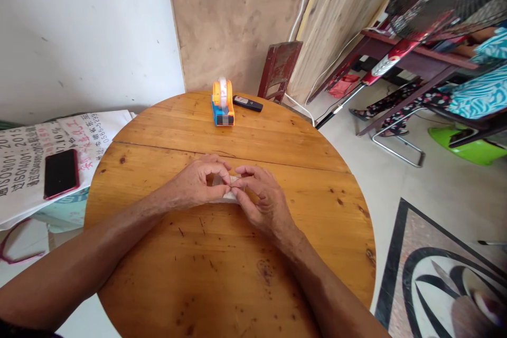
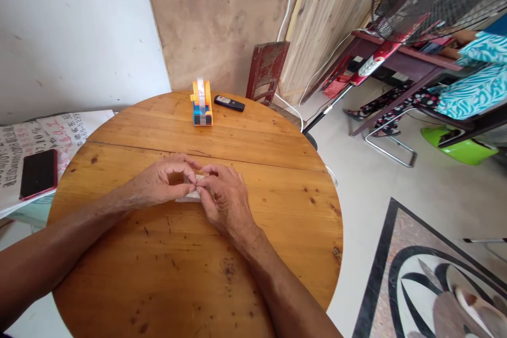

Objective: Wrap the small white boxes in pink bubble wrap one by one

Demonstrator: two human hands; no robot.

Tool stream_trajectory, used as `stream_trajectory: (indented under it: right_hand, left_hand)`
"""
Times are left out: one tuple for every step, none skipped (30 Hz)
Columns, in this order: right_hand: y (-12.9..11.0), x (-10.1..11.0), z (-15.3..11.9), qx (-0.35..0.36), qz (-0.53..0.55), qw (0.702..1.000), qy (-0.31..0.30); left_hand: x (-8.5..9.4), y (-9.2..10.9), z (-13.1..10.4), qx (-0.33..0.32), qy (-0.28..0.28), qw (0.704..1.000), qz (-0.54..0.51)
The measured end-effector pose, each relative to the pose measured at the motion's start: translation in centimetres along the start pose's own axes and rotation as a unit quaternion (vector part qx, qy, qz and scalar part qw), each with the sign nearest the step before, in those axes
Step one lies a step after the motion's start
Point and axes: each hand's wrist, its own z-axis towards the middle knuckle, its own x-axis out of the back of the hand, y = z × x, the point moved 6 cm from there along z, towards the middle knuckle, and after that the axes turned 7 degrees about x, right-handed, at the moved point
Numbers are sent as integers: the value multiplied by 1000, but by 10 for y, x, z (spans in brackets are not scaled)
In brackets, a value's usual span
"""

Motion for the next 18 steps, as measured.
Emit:
stream_trajectory:
  right_hand:
    - [-1, -1, 0, 5, -12, 1000, -1]
    - [-2, -1, 0, 10, -21, 1000, 1]
    - [-3, -1, 0, 15, -25, 1000, 3]
    - [-5, -1, 0, 19, -24, 1000, 6]
    - [-6, -1, 1, 22, -15, 1000, 6]
    - [-7, 1, 1, 22, 4, 1000, 6]
    - [-7, 4, 1, 17, 33, 999, 9]
    - [-5, 9, 1, 5, 69, 997, 19]
    - [-2, 16, 1, -15, 109, 993, 39]
    - [3, 23, 0, -40, 147, 986, 67]
    - [9, 31, -2, -68, 176, 977, 97]
    - [16, 38, -3, -93, 192, 969, 121]
    - [22, 42, -5, -113, 196, 965, 134]
    - [27, 45, -5, -127, 190, 964, 133]
    - [30, 45, -5, -133, 179, 968, 119]
    - [32, 44, -5, -132, 165, 973, 97]
    - [32, 41, -4, -126, 151, 978, 71]
    - [31, 37, -4, -115, 138, 983, 42]
  left_hand:
    - [1, 0, 0, -10, 4, 1000, 17]
    - [1, 0, 0, -19, 3, 999, 28]
    - [0, 1, 0, -27, -5, 999, 35]
    - [-1, 1, 0, -33, -17, 999, 36]
    - [-3, 1, 0, -37, -31, 998, 33]
    - [-3, 1, 0, -36, -44, 998, 28]
    - [-4, 1, 0, -32, -54, 998, 24]
    - [-4, 0, 0, -23, -62, 998, 20]
    - [-4, -1, -1, -12, -70, 997, 15]
    - [-4, -3, -1, -1, -80, 997, 11]
    - [-4, -4, -2, 6, -88, 996, 7]
    - [-3, -5, -2, 11, -98, 995, 3]
    - [-3, -6, -3, 13, -105, 994, 0]
    - [-2, -7, -3, 14, -111, 994, -2]
    - [-1, -9, -3, 18, -114, 993, -2]
    - [0, -10, -3, 20, -115, 993, -3]
    - [1, -10, -2, 21, -117, 993, -4]
    - [2, -10, -2, 20, -119, 993, -5]
